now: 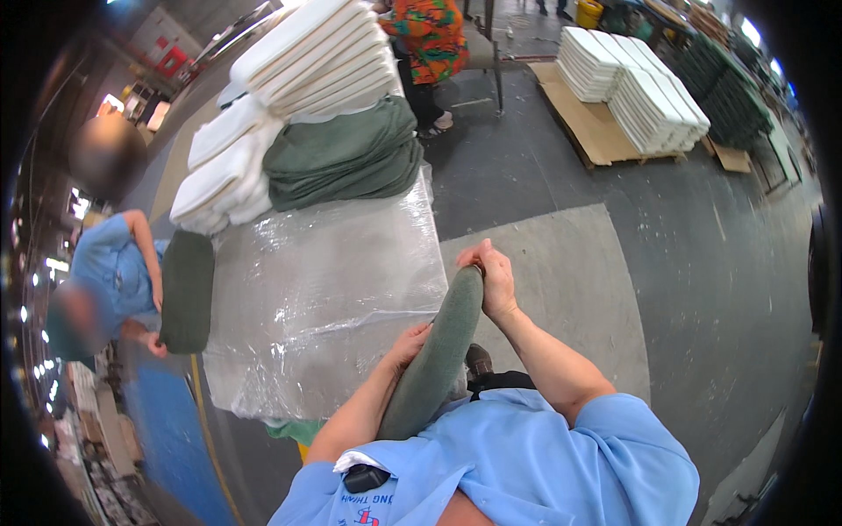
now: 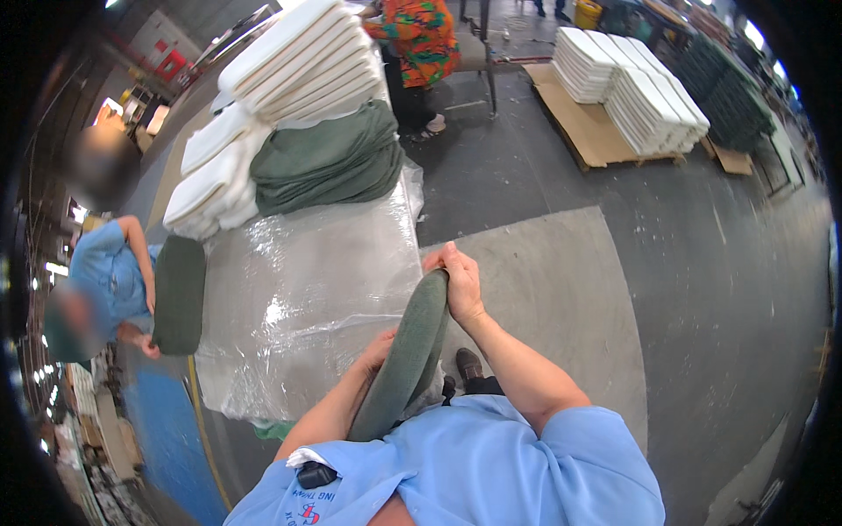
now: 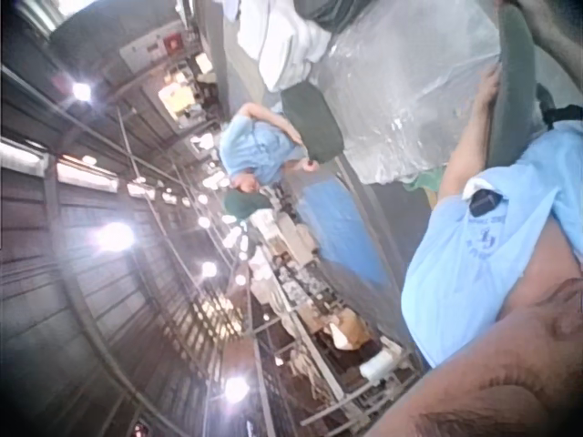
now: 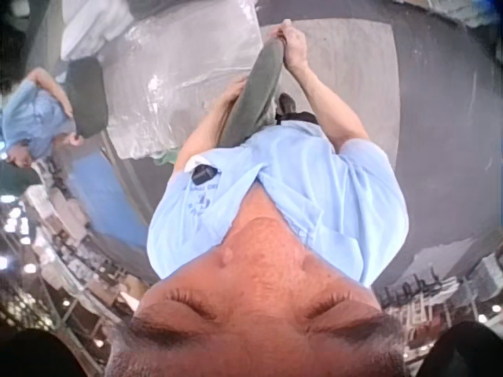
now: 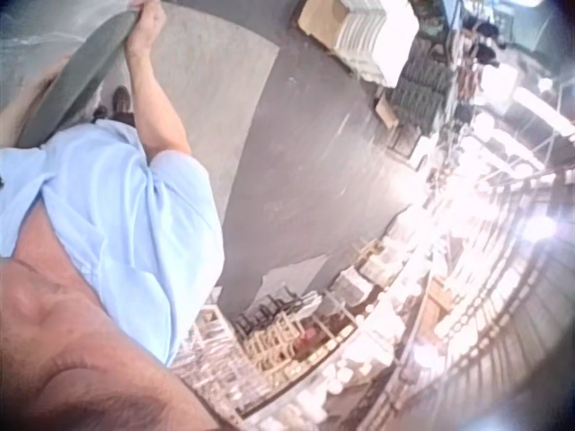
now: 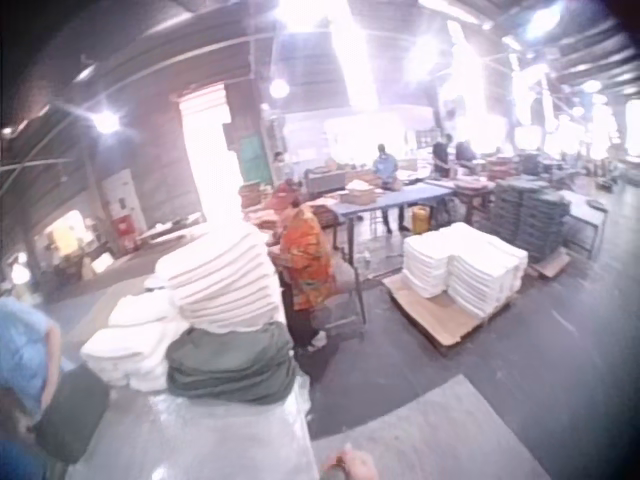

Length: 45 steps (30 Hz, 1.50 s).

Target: The person inserts white foam inserts into green fabric covers, aligns edges, and places the finished cushions on a nearby stack. The person repeats this process for multiple cushions.

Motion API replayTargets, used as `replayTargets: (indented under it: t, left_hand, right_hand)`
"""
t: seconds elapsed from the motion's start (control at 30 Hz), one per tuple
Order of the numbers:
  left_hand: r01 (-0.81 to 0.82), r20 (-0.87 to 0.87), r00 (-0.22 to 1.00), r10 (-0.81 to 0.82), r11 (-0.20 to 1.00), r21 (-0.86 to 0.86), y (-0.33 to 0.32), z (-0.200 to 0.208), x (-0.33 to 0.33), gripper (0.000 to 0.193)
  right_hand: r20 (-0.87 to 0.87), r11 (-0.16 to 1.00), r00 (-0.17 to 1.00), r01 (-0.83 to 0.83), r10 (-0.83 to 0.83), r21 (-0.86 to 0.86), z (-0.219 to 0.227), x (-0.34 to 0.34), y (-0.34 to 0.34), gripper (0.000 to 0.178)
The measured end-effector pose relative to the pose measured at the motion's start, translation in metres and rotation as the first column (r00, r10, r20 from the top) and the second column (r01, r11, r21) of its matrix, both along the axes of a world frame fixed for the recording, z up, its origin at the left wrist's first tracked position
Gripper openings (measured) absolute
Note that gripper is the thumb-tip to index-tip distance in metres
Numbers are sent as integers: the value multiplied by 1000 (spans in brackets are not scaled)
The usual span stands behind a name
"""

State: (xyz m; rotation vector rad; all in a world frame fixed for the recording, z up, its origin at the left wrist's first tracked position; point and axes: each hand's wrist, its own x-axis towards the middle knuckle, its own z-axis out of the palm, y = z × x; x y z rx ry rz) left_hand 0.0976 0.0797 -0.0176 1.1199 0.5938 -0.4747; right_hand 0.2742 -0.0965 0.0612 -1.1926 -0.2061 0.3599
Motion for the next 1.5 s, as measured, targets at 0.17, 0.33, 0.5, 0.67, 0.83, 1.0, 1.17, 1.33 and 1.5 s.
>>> replayTargets:
  t: [0.17,0.33,0.5,0.67,0.83,1.0,1.17,1.33,1.5]
  left_hand:
    - [21,51,998,-31,982,190,-28,19,20,40]
    - [-22,219,965,-145,784,621,-18,-23,18,35]
    - [29,37,967,-253,253,967,-27,-7,23,30]
    - [-11,36,991,-128,194,981,-39,-14,23,28]
    - [-69,83,993,-90,150,986,-41,-24,22,23]
    - [-115,118,981,-152,28,993,-39,-28,19,19]
    - [-56,69,990,-121,106,993,-32,-24,20,21]
    - [-108,123,991,-52,234,966,-22,11,9,22]
    - [-107,80,993,83,413,905,10,14,-30,35]
  right_hand:
    - [-532,966,812,252,-242,-55,-79,-30,-25,61]
    - [-876,997,479,77,-57,-22,-108,-93,-23,72]
    - [-919,984,371,163,-129,-72,-124,-86,-8,66]
    - [-809,958,539,-7,-237,-285,-157,-101,-7,62]
    - [-772,914,601,-162,-208,-373,-176,-115,-19,59]
    - [-743,876,650,-254,-159,-410,-189,-122,-22,57]
    - [-649,829,758,-322,-63,-457,-192,-129,-8,55]
    - [-498,785,865,-349,61,-512,-197,-128,2,53]
    - [-412,656,892,-425,187,-623,-184,-77,-10,51]
